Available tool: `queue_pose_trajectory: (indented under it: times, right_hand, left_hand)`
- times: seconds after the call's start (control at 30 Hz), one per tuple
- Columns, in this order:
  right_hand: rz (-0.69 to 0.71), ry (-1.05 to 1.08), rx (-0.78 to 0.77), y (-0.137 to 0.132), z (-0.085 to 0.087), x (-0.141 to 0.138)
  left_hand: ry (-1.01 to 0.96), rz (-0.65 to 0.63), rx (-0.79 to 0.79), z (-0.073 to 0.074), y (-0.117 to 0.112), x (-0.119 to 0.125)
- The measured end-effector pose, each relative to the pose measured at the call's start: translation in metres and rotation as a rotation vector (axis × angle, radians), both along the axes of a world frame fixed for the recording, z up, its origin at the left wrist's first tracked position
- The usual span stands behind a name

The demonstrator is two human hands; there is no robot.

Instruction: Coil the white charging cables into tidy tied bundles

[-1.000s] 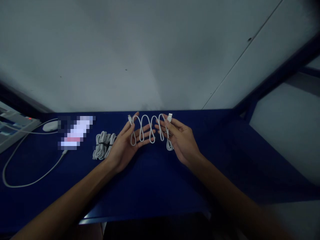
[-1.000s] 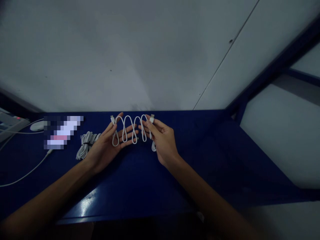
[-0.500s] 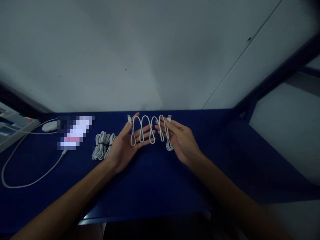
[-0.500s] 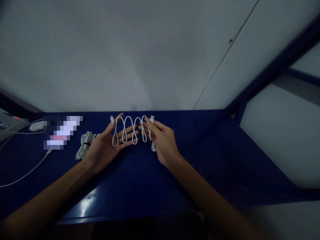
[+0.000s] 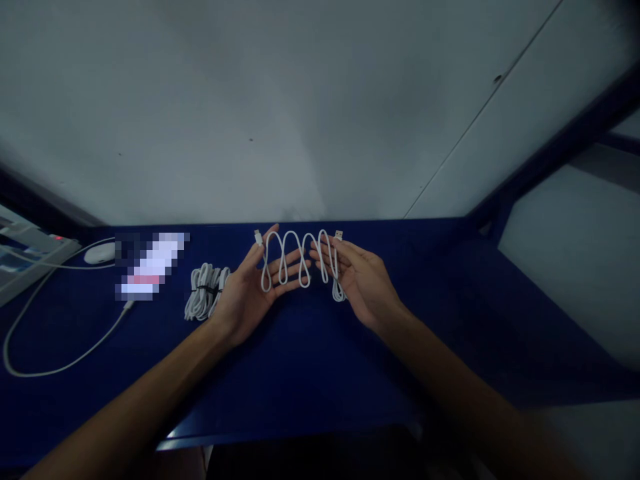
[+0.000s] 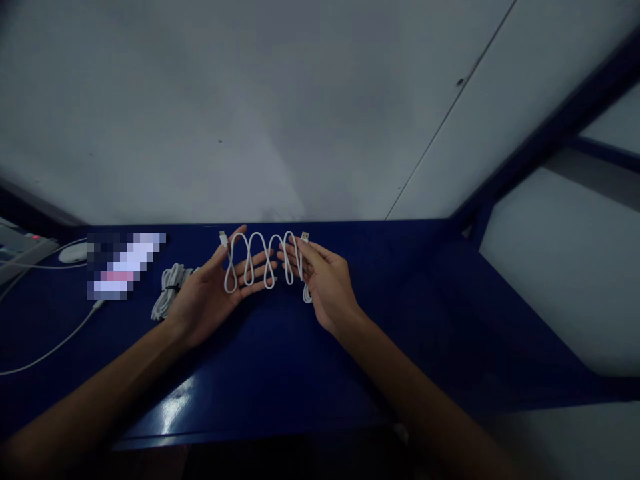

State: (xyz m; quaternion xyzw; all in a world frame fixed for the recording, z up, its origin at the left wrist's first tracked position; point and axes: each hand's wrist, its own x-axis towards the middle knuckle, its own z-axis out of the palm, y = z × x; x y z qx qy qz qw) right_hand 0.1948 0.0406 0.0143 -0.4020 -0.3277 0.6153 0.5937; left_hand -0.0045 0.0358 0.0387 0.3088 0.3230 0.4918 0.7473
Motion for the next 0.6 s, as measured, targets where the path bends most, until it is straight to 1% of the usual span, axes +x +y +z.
queue_pose_trajectory:
  times: [0.23,0.43,0.6]
  right_hand:
    - [-0.011,0.015,-0.021,-0.0013,0.0059,-0.0010]
    - [0.025,-0.049,0.031,-0.0002,-0.0001,0.0021]
    - [0.028,-0.002,0.036,-0.0002,-0.0025,0.0030]
  left_hand:
    - [-0.002,0.003,-0.005,-0.0002,0.0003,0.0003]
    - [-0.003,0.000,-0.009,-0.0014,0.0000,-0.0002]
    - [-0.012,0.009,-0.016,-0.0018,0.0007,-0.0004]
